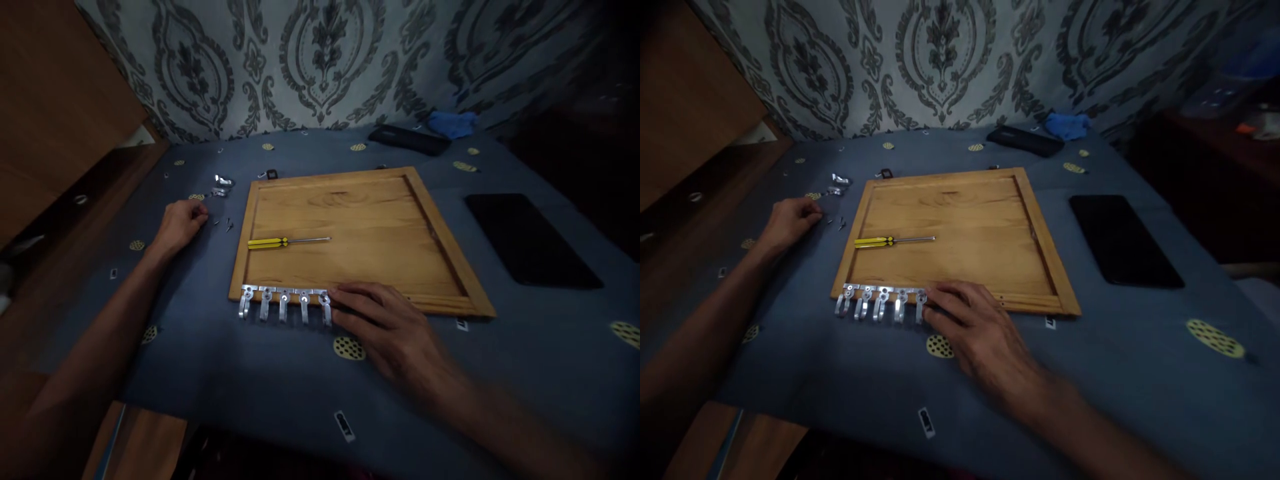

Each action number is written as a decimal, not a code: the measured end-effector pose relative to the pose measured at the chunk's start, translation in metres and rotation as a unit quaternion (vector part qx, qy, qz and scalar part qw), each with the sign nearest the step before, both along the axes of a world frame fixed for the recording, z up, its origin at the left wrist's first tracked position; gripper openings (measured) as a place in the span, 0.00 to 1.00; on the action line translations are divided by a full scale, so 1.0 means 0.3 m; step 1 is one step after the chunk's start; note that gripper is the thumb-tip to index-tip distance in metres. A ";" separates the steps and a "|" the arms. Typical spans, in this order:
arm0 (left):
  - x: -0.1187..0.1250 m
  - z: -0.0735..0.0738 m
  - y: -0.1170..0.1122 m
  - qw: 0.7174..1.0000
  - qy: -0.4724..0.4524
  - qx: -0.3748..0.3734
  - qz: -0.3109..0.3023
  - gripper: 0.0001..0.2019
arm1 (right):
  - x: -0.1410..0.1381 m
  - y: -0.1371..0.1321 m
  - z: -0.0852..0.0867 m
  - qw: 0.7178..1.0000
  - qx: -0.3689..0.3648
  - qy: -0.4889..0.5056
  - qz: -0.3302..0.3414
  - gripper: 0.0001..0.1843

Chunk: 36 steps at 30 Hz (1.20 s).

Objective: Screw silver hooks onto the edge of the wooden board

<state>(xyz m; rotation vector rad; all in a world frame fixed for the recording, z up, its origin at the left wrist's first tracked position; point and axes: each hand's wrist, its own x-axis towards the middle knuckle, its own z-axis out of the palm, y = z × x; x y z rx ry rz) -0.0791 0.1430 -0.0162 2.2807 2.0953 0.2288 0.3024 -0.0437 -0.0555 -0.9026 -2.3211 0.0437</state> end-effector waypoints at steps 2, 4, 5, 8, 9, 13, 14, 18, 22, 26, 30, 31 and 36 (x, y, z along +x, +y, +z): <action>0.002 -0.002 -0.004 1.000 0.007 0.003 -0.006 0.13 | -0.001 -0.002 0.001 1.000 0.002 0.001 -0.001 0.16; 0.003 -0.003 -0.008 1.000 0.016 0.003 -0.009 0.14 | -0.003 -0.003 0.003 1.000 -0.001 -0.005 -0.002 0.16; 0.004 -0.003 -0.009 1.000 0.020 0.003 -0.010 0.15 | -0.004 -0.004 0.004 1.000 -0.001 -0.007 -0.002 0.16; 0.008 -0.001 -0.012 0.999 0.031 -0.001 -0.013 0.16 | -0.004 -0.004 0.005 1.000 0.003 -0.006 -0.002 0.16; 0.009 0.001 -0.013 0.999 0.033 -0.003 -0.014 0.16 | -0.003 -0.004 0.004 1.000 0.003 -0.006 -0.002 0.16; 0.015 0.013 -0.019 0.999 0.034 -0.013 -0.021 0.16 | 0.002 -0.004 -0.003 1.000 -0.008 -0.002 -0.001 0.17; 0.015 0.016 -0.021 0.999 0.033 -0.015 -0.024 0.15 | 0.003 -0.004 -0.004 1.000 -0.013 -0.001 0.001 0.17; 0.015 0.020 -0.022 0.999 0.034 -0.018 -0.024 0.12 | 0.001 -0.003 -0.002 1.000 -0.014 0.005 0.003 0.17; 0.009 0.023 -0.016 0.998 0.043 -0.029 -0.018 0.09 | -0.001 0.001 -0.001 1.000 0.008 -0.003 -0.008 0.17; 0.003 0.030 -0.015 0.997 0.058 -0.052 -0.009 0.10 | 0.005 0.007 -0.019 1.000 0.013 0.004 -0.002 0.18; 0.006 0.037 -0.021 0.995 0.069 -0.073 -0.002 0.17 | 0.012 0.015 -0.043 0.999 0.036 0.023 0.005 0.19; 0.007 0.038 -0.023 0.995 0.072 -0.075 -0.001 0.17 | 0.012 0.017 -0.045 0.999 0.040 0.025 0.004 0.19; 0.017 0.038 -0.030 0.994 0.076 -0.075 0.008 0.18 | 0.011 0.021 -0.042 1.000 0.030 0.005 -0.002 0.18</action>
